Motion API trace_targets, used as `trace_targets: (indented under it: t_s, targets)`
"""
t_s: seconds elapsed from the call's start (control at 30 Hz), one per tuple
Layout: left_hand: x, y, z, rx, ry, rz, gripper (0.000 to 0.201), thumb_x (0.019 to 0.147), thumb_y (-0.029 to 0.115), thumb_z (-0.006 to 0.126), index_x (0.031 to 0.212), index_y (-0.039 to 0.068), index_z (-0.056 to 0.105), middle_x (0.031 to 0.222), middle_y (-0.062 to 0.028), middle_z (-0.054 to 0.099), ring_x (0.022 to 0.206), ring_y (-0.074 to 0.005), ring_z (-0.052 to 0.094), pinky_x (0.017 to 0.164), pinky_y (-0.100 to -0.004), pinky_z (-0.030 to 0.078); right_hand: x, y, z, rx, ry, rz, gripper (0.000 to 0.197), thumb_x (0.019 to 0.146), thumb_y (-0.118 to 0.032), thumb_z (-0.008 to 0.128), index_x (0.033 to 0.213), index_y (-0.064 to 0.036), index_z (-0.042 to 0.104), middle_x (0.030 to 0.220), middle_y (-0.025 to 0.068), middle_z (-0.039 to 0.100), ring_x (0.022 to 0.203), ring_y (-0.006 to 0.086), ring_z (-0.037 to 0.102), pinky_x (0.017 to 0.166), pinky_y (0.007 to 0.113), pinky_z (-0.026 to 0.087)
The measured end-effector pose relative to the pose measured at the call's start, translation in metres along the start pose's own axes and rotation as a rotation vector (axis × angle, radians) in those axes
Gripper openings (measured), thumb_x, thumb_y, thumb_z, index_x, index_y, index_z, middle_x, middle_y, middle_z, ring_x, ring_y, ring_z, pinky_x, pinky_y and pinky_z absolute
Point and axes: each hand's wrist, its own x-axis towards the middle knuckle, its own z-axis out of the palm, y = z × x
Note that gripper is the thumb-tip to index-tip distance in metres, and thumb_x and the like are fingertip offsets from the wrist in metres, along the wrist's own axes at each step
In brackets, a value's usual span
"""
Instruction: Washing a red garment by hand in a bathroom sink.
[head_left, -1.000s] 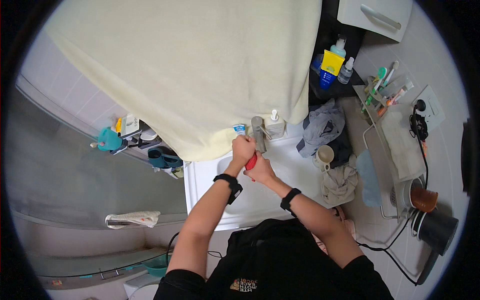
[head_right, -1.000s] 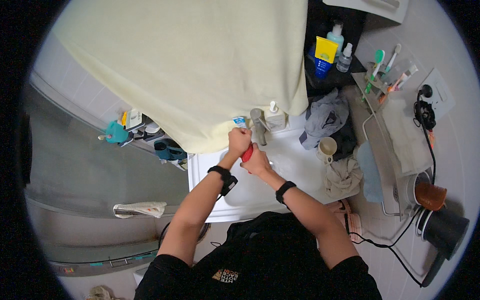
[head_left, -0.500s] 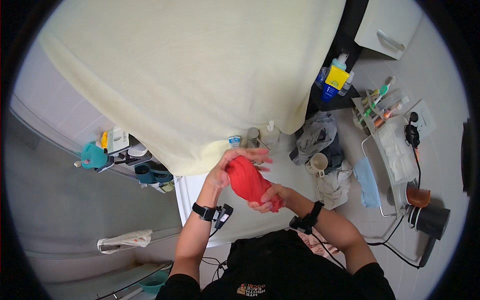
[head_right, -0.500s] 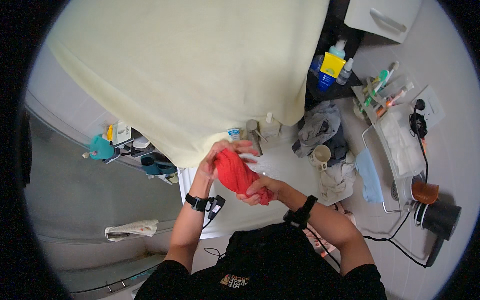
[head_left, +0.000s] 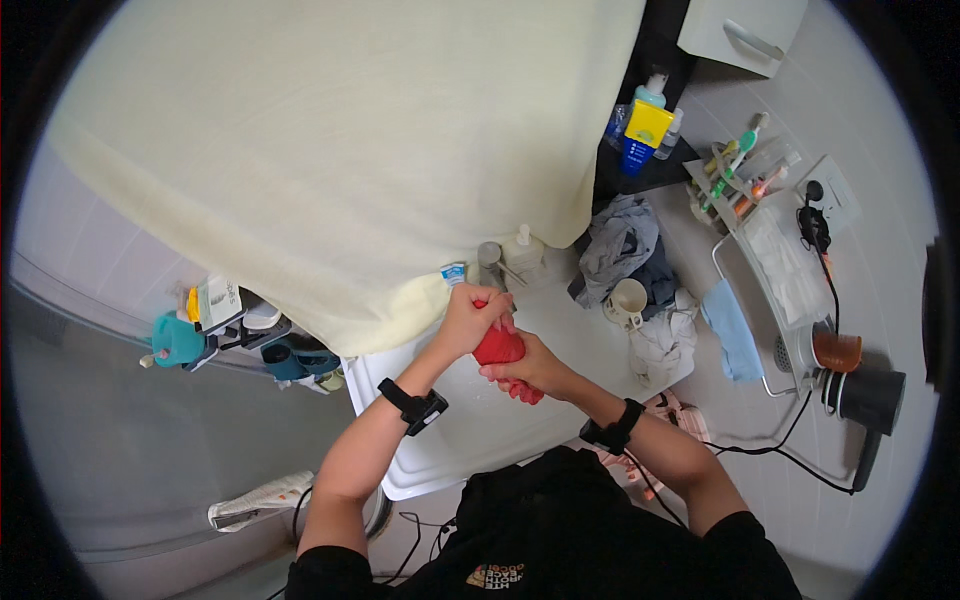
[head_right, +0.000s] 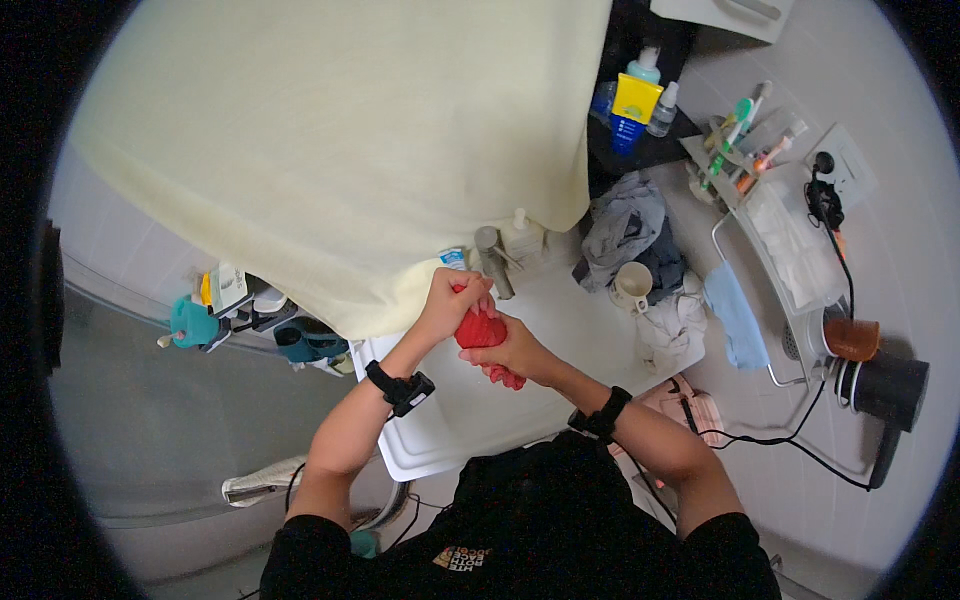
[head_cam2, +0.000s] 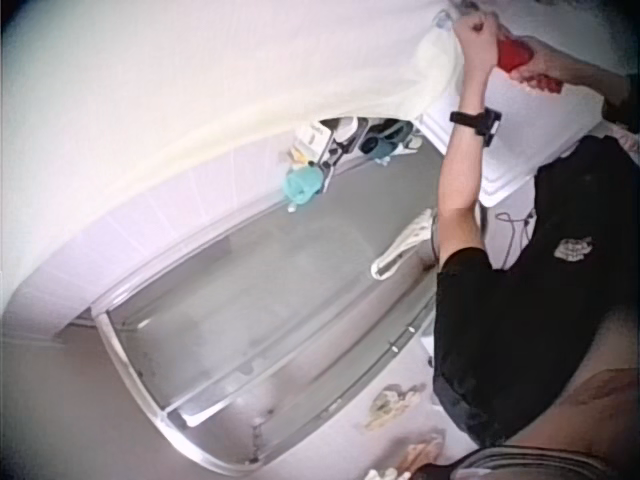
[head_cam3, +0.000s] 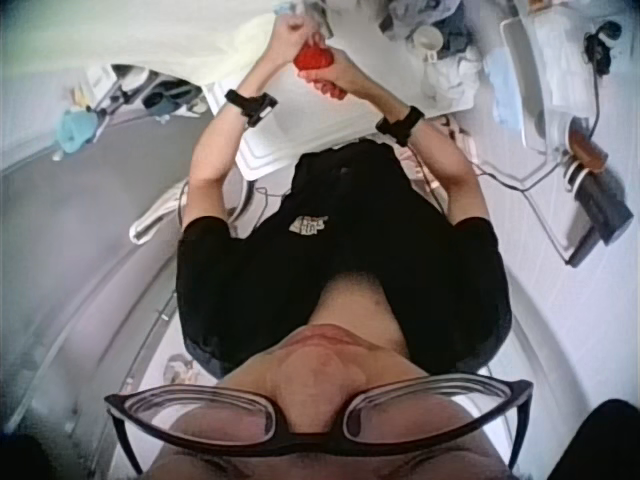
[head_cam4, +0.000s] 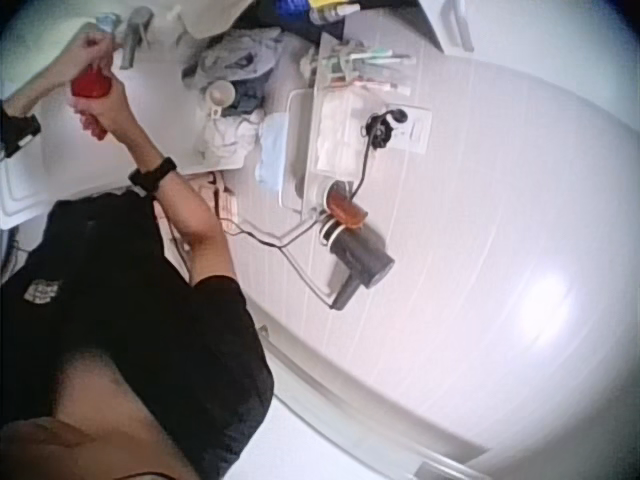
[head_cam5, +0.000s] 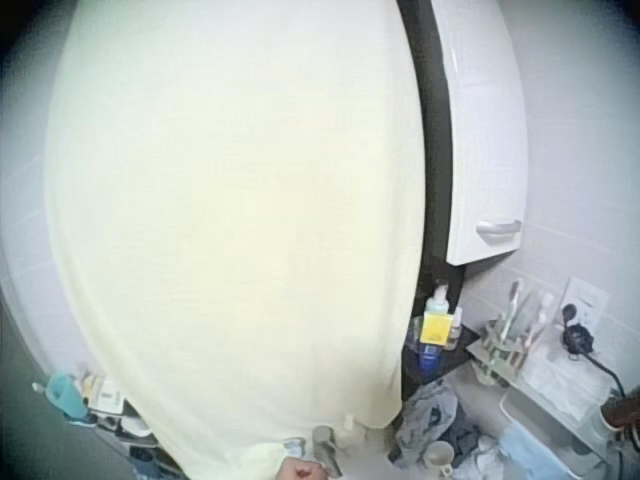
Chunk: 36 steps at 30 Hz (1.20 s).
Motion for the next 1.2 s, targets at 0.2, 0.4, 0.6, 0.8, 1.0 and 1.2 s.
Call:
trace_targets:
  t_s: [0.2,0.4,0.6,0.8,1.0,1.2]
  targets:
    - [0.005,0.024,-0.005,-0.228,-0.113,-0.033,0.044,0.091,0.007,0.057,0.05,-0.001,0.044,0.051,-0.0066,0.051,0.053,-0.0192,0.061,0.055,-0.0284,0.047,-0.011,-0.017,-0.005,-0.168,-0.082,-0.213,0.057,0.071,-0.021,0.083,0.11,-0.0018,0.047,0.074,0.0032,0.059,0.056,0.0132,0.06,0.047,0.027,0.049]
    - [0.012,0.009,0.012,0.017,-0.002,-0.046,0.039,0.09,0.007,0.056,0.053,-0.004,0.053,0.054,-0.0083,0.059,0.051,-0.0154,0.059,0.053,-0.0279,0.047,0.004,0.009,-0.01,-0.386,0.214,-0.133,0.053,0.065,-0.017,0.077,0.109,0.0001,0.052,0.075,0.0082,0.065,0.062,0.0169,0.067,0.052,0.029,0.053]
    - [0.027,-0.054,0.021,0.317,0.123,-0.061,0.035,0.086,0.012,0.056,0.056,-0.005,0.059,0.053,-0.0093,0.061,0.048,-0.0137,0.058,0.05,-0.0299,0.047,0.047,0.071,-0.022,-0.39,0.442,-0.152,0.044,0.065,-0.019,0.077,0.1,0.0011,0.059,0.079,0.0106,0.068,0.059,0.0198,0.067,0.052,0.031,0.054]
    - [0.013,-0.1,0.027,0.459,0.291,-0.137,0.032,0.084,0.016,0.056,0.061,-0.004,0.066,0.054,-0.0141,0.063,0.047,-0.021,0.063,0.054,-0.0333,0.052,0.043,0.094,-0.016,-0.335,0.459,-0.122,0.042,0.066,-0.017,0.076,0.101,-0.0018,0.058,0.073,0.008,0.066,0.051,0.0169,0.063,0.046,0.03,0.051]
    - [-0.001,-0.113,0.015,0.325,0.426,-0.229,0.03,0.082,0.011,0.058,0.056,-0.006,0.061,0.051,-0.0117,0.059,0.046,-0.0194,0.06,0.052,-0.0327,0.05,0.041,0.094,-0.018,-0.35,0.267,0.004,0.045,0.066,-0.024,0.082,0.097,-0.0053,0.056,0.065,0.0048,0.063,0.045,0.0122,0.055,0.042,0.028,0.046]
    - [-0.013,-0.077,0.0,-0.104,0.451,-0.269,0.029,0.083,0.008,0.058,0.056,0.002,0.052,0.056,-0.0063,0.052,0.05,-0.0193,0.057,0.051,-0.0317,0.047,0.03,0.043,-0.033,-0.459,-0.111,-0.054,0.052,0.063,-0.027,0.086,0.096,-0.0015,0.055,0.073,0.0079,0.067,0.056,0.0139,0.063,0.051,0.028,0.051]
